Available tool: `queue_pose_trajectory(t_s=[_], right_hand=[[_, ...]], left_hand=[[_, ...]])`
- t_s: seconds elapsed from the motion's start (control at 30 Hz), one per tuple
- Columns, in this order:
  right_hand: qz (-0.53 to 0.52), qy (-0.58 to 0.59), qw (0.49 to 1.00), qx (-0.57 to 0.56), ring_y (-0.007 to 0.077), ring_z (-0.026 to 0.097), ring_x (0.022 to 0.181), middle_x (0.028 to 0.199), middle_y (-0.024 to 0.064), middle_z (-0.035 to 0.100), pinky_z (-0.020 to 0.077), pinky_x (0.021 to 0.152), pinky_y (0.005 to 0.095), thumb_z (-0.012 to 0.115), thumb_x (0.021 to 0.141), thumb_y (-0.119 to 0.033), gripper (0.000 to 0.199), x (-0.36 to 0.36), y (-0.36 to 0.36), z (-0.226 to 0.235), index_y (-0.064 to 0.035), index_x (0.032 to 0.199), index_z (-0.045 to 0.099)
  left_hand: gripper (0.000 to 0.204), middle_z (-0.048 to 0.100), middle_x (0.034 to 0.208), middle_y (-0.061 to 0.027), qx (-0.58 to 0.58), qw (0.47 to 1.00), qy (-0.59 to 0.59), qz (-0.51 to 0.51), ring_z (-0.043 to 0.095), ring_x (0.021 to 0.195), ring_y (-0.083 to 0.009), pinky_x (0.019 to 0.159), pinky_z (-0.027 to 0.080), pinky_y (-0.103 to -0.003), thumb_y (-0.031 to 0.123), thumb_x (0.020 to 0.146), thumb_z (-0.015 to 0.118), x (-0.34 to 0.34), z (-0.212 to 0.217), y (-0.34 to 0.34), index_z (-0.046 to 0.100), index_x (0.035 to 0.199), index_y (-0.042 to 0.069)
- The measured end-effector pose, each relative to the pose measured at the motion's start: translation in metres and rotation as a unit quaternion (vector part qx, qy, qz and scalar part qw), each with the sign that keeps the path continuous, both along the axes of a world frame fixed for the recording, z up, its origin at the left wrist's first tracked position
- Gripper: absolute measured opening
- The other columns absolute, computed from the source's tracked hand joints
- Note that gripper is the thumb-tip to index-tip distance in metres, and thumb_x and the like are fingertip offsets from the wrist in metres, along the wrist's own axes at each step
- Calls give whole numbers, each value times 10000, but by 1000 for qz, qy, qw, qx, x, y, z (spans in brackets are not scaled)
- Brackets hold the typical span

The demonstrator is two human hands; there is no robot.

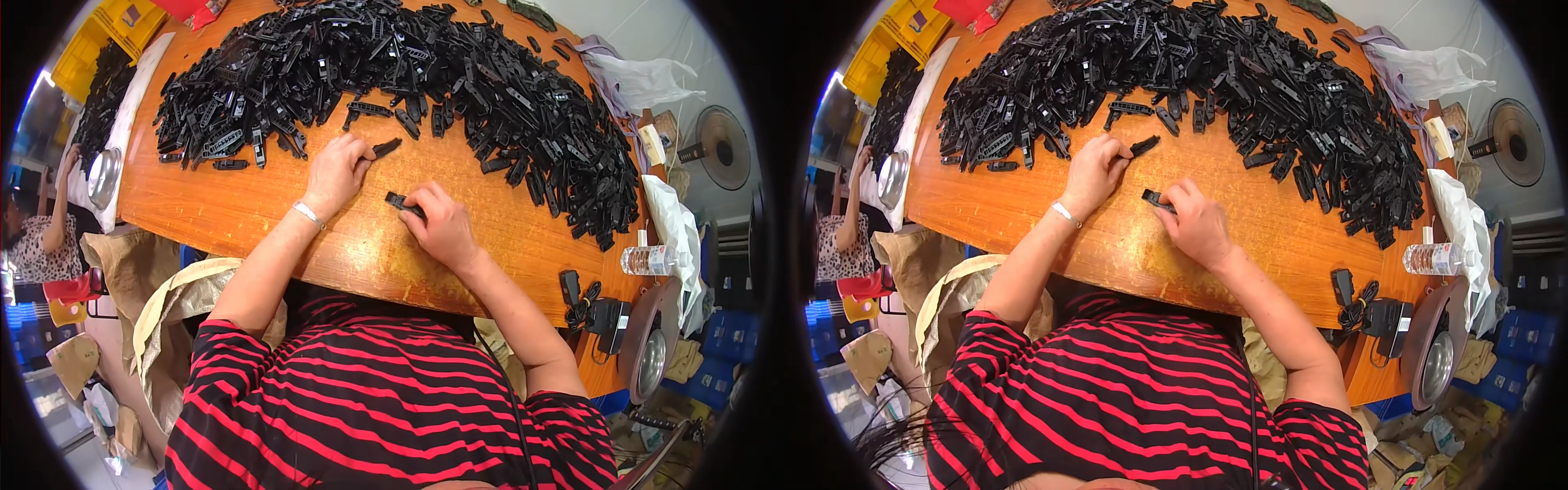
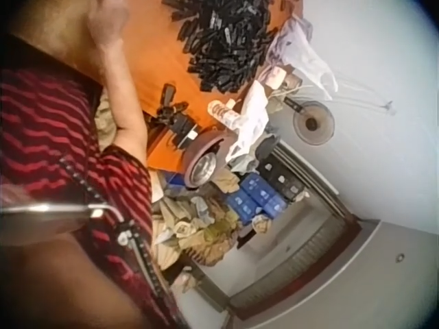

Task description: Assembling small black plastic components by snapping them together at a workbench.

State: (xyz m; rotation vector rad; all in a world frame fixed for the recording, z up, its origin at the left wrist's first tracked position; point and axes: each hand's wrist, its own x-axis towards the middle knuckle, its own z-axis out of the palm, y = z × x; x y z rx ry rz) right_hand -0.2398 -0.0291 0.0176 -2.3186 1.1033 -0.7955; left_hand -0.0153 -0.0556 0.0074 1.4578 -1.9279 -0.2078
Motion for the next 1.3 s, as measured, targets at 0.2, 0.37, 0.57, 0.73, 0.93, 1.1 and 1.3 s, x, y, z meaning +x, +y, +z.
queue_pose_trajectory(t_s=[0.2,0.37,0.57,0.73,0.93,1.1,1.3], right_hand=[[-102,-103,988,-51,193,647,772,1004,113,660,504,662,318,701,860,-153,248,9,-28,13,-20,1059,636],[-31,-112,993,8,156,598,703,857,90,666,479,624,262,654,897,-68,177,3,-34,16,-11,1064,649],[-94,-216,903,360,77,522,457,638,34,623,416,418,224,612,945,-100,103,-1,-11,16,1,965,623],[-113,-155,911,365,84,498,395,583,54,596,388,360,231,593,958,-127,151,0,-3,15,-13,905,508],[-131,-155,896,395,92,495,387,577,56,593,384,358,234,596,956,-135,168,4,-4,13,-21,898,486],[-138,-89,893,420,124,535,426,589,75,591,414,381,278,640,921,-165,214,2,-10,13,-4,913,498],[-131,-14,899,418,139,546,435,584,67,594,423,402,291,644,921,-191,234,6,-21,29,-12,899,496]], left_hand=[[112,638,824,-68,161,980,116,12,668,809,-137,670,512,-271,-28,801,683,-12,22,10,598,861,11],[143,659,830,-68,200,957,199,-75,645,769,-171,670,514,-305,13,807,686,-16,33,8,631,939,21],[152,642,826,-17,340,857,384,-55,596,755,-94,680,507,-261,46,846,695,-21,16,14,648,982,-2],[163,640,812,-19,355,868,343,-46,587,730,-96,673,505,-258,89,847,711,-24,12,17,651,969,0],[155,635,780,-15,342,889,303,-25,579,708,-93,646,493,-255,131,838,729,-28,3,15,654,905,14],[174,627,738,-35,362,901,239,-2,578,675,-127,630,494,-288,160,806,758,-29,3,10,657,853,27],[234,618,742,-67,356,919,164,-26,572,668,-169,620,483,-327,183,793,770,-26,0,1,611,846,20]])
